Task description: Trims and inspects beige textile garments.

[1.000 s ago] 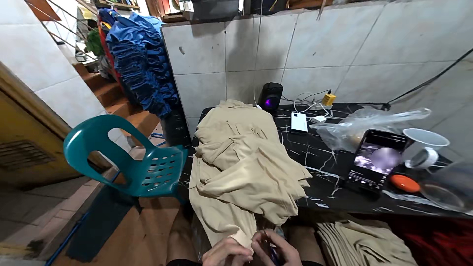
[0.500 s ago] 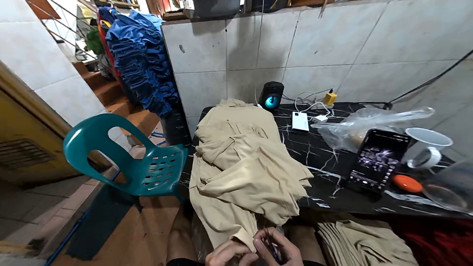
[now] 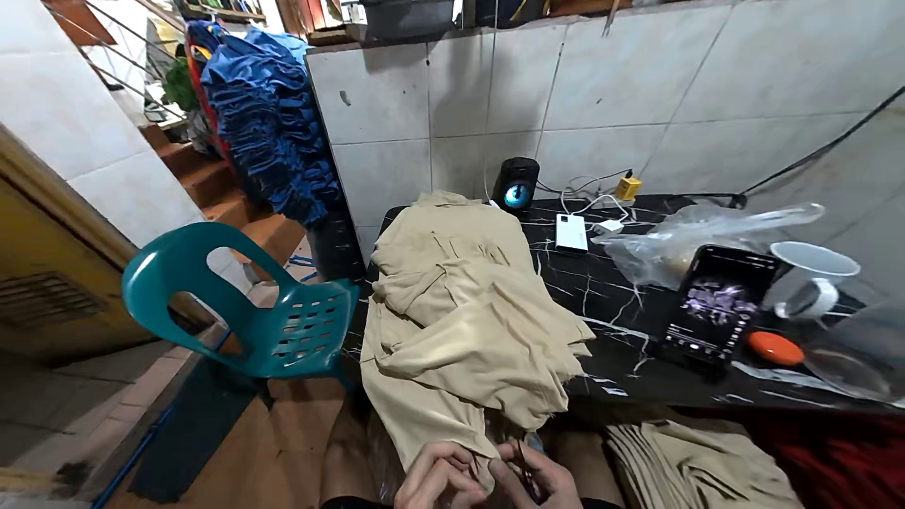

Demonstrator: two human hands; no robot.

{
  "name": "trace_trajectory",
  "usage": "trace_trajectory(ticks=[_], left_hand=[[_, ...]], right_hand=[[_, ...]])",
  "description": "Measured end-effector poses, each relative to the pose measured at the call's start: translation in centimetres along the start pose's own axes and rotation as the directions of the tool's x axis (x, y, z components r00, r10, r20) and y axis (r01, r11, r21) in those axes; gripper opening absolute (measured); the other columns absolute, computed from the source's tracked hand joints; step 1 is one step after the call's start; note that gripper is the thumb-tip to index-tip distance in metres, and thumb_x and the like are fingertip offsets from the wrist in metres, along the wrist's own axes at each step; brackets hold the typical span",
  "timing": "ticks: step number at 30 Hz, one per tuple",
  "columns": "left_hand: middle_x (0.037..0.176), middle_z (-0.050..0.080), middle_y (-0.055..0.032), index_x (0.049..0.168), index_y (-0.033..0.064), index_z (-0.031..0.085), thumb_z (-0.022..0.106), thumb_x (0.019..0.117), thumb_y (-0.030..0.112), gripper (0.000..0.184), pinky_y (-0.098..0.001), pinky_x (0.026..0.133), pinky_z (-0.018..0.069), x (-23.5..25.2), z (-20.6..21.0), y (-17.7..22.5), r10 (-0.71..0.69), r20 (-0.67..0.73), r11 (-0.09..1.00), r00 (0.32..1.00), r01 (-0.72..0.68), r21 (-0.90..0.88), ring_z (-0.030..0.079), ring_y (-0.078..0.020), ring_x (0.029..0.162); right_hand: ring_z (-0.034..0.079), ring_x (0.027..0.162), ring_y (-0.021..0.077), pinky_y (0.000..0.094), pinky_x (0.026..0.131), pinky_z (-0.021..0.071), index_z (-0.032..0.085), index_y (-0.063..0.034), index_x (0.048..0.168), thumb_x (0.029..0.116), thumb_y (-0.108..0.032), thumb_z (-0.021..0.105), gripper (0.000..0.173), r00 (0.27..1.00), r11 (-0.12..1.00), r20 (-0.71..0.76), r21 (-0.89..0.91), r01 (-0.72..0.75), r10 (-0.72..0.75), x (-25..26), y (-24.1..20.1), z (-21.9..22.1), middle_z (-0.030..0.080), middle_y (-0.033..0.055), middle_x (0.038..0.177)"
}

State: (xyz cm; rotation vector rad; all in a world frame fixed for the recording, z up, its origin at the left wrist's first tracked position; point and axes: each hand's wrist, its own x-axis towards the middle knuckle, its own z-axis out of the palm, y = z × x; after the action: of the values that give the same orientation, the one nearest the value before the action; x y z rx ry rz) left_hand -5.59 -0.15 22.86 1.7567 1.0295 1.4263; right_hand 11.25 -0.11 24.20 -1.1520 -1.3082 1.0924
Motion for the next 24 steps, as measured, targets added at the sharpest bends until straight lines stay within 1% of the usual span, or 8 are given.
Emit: trace_trajectory(ticks=[3,5,7,11,15,18,22,24], left_hand=[[0.109,0.07,-0.0128,0.089,-0.002,0.072,0.074,0.0917,0.006,0.008,-0.0294,0.088,0.0607,0.0,0.1,-0.6,-0.05,0.02,0.984,0.999,0.053,-0.171,0.07,-0.0147,0.099],[0.111,0.07,-0.0133,0.09,-0.0024,0.071,0.073,0.0923,0.005,0.008,-0.0294,0.083,0.0624,-0.1,0.2,-0.6,-0.077,0.048,0.96,0.996,0.087,-0.267,0.071,-0.0149,0.095],[0.115,0.069,-0.0151,0.091,-0.004,0.07,0.072,0.0927,0.003,0.007,-0.0315,0.086,0.0625,0.0,0.1,-0.6,-0.085,0.086,0.951,0.993,0.107,-0.291,0.071,-0.0163,0.099],[0.12,0.068,-0.0187,0.091,-0.0066,0.071,0.073,0.0925,0.005,0.012,-0.0337,0.095,0.0597,0.0,-0.5,-0.5,-0.068,0.123,0.968,0.99,0.095,-0.233,0.068,-0.0186,0.111],[0.12,0.068,-0.0177,0.091,-0.005,0.07,0.073,0.0935,0.009,0.015,-0.0343,0.097,0.0592,0.1,-0.8,-0.5,-0.061,0.122,0.964,0.991,0.09,-0.251,0.068,-0.0182,0.112],[0.121,0.068,-0.0186,0.091,-0.0058,0.07,0.073,0.094,0.008,0.015,-0.0347,0.097,0.0594,0.1,-0.6,-0.5,-0.051,0.14,0.964,0.989,0.085,-0.25,0.068,-0.0194,0.113],[0.121,0.069,-0.0182,0.093,-0.0064,0.069,0.071,0.0944,0.007,0.013,-0.0343,0.095,0.0601,0.1,-0.7,-0.3,-0.061,0.122,0.964,0.991,0.09,-0.249,0.07,-0.0189,0.11],[0.121,0.069,-0.0174,0.095,-0.0048,0.069,0.07,0.0961,0.009,0.014,-0.0344,0.094,0.0602,0.1,-0.7,-0.3,-0.058,0.117,0.961,0.991,0.088,-0.262,0.07,-0.0189,0.11]], right_hand=[[0.054,0.066,-0.0016,0.0172,0.062,0.0475,0.068,0.003,0.098,0.101,-0.006,0.059,0.013,1.0,1.0,0.006,-0.018,-0.01,0.01,0.0,0.0,0.1,0.063,-0.0002,0.081],[0.06,0.074,0.0028,0.0206,0.069,0.052,0.069,0.0032,0.098,0.1005,-0.01,0.063,0.015,1.0,0.995,-0.018,-0.094,0.012,-0.014,-0.1,0.2,0.1,0.066,0.0041,0.085],[0.065,0.082,0.0131,0.0292,0.075,0.0554,0.071,0.0043,0.101,0.0966,-0.018,0.071,0.022,0.994,0.968,-0.061,-0.237,0.076,-0.093,-0.1,0.4,-0.1,0.069,0.0124,0.093],[0.068,0.078,0.0193,0.0345,0.067,0.0582,0.072,0.0024,0.106,0.0932,-0.033,0.077,0.038,0.964,0.812,-0.042,-0.55,0.198,-0.263,-0.7,-0.3,-1.4,0.07,0.0161,0.094],[0.072,0.073,0.0252,0.0456,0.063,0.059,0.073,-0.0018,0.104,0.0999,-0.036,0.068,0.035,0.955,0.712,0.204,-0.636,0.298,-0.216,-1.3,-1.3,-2.5,0.075,0.0136,0.087],[0.071,0.067,0.0264,0.0463,0.057,0.0569,0.074,-0.0025,0.102,0.1054,-0.033,0.058,0.035,0.971,0.686,0.14,-0.688,0.238,-0.196,-1.6,-1.3,-1.4,0.074,0.0126,0.082],[0.063,0.063,0.0171,0.0348,0.058,0.0542,0.071,0.0034,0.107,0.0993,-0.03,0.069,0.034,0.974,0.858,-0.079,-0.491,0.149,-0.214,-1.2,-0.9,-0.3,0.069,0.0117,0.078],[0.065,0.074,0.0113,0.0287,0.068,0.0562,0.072,0.0041,0.109,0.0935,-0.02,0.076,0.03,0.985,0.957,-0.083,-0.264,0.122,-0.149,-0.7,-0.5,-0.1,0.071,0.0112,0.089]])
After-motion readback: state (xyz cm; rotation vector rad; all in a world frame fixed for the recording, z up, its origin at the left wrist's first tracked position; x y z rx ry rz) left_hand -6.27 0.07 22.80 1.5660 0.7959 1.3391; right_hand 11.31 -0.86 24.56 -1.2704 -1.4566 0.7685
